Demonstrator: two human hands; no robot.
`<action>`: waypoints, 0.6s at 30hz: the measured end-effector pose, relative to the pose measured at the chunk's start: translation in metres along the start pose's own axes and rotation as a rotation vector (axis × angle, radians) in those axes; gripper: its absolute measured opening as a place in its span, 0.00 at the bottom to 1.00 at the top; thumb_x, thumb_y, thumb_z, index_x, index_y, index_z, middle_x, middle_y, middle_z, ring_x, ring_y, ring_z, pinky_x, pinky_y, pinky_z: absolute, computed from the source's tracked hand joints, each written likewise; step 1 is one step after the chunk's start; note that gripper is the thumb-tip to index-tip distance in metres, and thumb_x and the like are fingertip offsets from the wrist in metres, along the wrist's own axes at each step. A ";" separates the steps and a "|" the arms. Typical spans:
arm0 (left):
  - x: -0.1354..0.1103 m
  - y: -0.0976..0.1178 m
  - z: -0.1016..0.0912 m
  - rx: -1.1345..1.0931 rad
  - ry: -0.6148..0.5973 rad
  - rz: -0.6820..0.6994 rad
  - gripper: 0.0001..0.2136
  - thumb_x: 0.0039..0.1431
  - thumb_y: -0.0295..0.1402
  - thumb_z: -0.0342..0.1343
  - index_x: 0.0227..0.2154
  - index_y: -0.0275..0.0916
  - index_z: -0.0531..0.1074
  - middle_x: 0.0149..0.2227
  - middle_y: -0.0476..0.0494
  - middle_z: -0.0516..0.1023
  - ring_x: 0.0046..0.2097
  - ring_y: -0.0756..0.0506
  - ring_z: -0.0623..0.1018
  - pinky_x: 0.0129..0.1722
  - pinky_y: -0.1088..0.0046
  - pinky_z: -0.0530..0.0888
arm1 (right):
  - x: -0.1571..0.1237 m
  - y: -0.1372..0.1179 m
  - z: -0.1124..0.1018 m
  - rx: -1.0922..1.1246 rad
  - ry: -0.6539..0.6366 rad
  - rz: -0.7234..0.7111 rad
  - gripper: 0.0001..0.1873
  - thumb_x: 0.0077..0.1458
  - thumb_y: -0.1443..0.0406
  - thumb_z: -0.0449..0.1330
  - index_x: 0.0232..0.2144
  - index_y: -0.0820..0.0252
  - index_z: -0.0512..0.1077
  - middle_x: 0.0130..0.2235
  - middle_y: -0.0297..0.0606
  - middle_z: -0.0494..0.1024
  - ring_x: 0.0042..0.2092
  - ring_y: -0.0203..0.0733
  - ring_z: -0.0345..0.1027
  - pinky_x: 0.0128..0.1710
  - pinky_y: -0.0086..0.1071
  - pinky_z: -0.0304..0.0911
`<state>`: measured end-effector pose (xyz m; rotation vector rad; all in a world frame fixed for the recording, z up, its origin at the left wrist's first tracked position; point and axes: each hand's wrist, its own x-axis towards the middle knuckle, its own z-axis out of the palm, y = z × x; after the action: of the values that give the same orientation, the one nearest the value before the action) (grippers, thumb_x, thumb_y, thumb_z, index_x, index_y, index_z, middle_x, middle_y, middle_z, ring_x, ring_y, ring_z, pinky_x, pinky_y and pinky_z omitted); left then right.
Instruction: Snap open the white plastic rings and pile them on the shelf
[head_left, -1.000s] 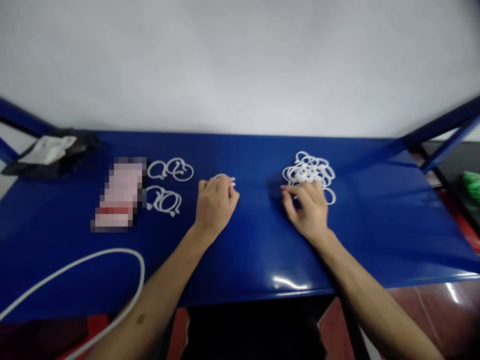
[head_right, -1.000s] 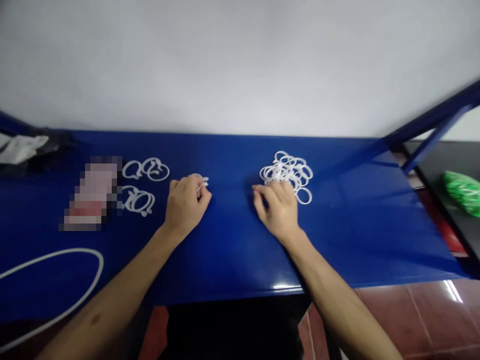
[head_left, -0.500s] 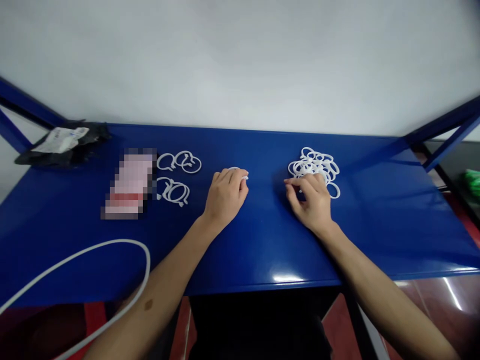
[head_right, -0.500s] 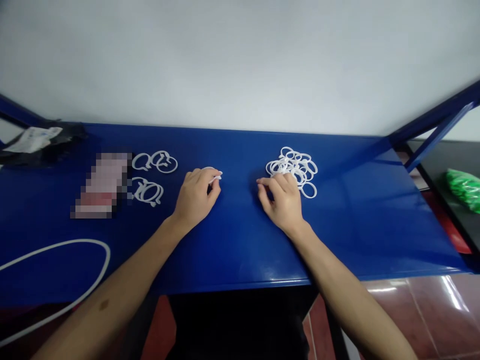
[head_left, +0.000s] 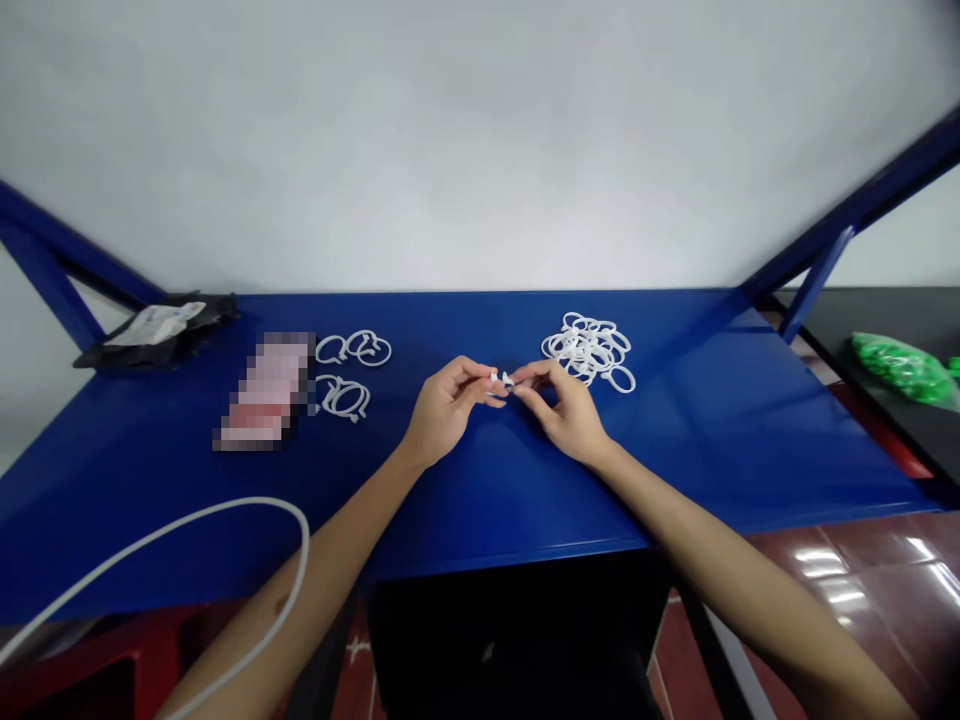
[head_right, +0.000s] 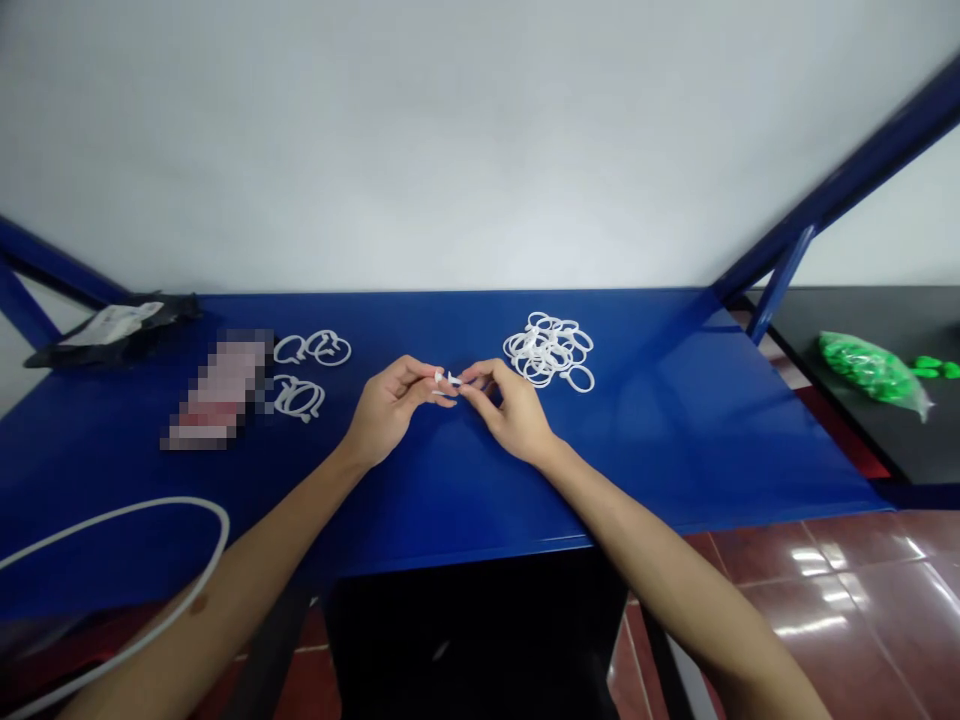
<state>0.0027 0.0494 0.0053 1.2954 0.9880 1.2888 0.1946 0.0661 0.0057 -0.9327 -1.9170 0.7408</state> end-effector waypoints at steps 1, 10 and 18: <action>0.000 -0.001 0.001 -0.010 0.001 -0.002 0.09 0.62 0.38 0.60 0.36 0.37 0.73 0.33 0.45 0.82 0.35 0.46 0.83 0.38 0.66 0.83 | 0.000 0.000 0.001 0.022 0.003 0.028 0.06 0.65 0.61 0.59 0.42 0.56 0.72 0.39 0.37 0.80 0.38 0.38 0.74 0.39 0.34 0.70; -0.010 -0.006 0.006 0.387 0.026 0.177 0.04 0.63 0.28 0.57 0.32 0.40 0.75 0.33 0.49 0.82 0.34 0.49 0.82 0.38 0.71 0.80 | -0.004 -0.002 0.003 -0.016 -0.085 -0.060 0.08 0.68 0.61 0.55 0.36 0.57 0.71 0.35 0.37 0.75 0.38 0.39 0.69 0.40 0.34 0.65; -0.010 0.002 0.002 0.769 -0.012 0.545 0.08 0.68 0.27 0.52 0.36 0.41 0.75 0.37 0.48 0.82 0.39 0.48 0.81 0.42 0.71 0.77 | -0.005 -0.007 0.002 -0.168 -0.077 -0.183 0.08 0.68 0.63 0.54 0.36 0.57 0.70 0.34 0.37 0.75 0.37 0.40 0.67 0.39 0.35 0.65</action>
<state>0.0041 0.0392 0.0055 2.2783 1.2284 1.3318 0.1924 0.0580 0.0077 -0.8248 -2.1255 0.5215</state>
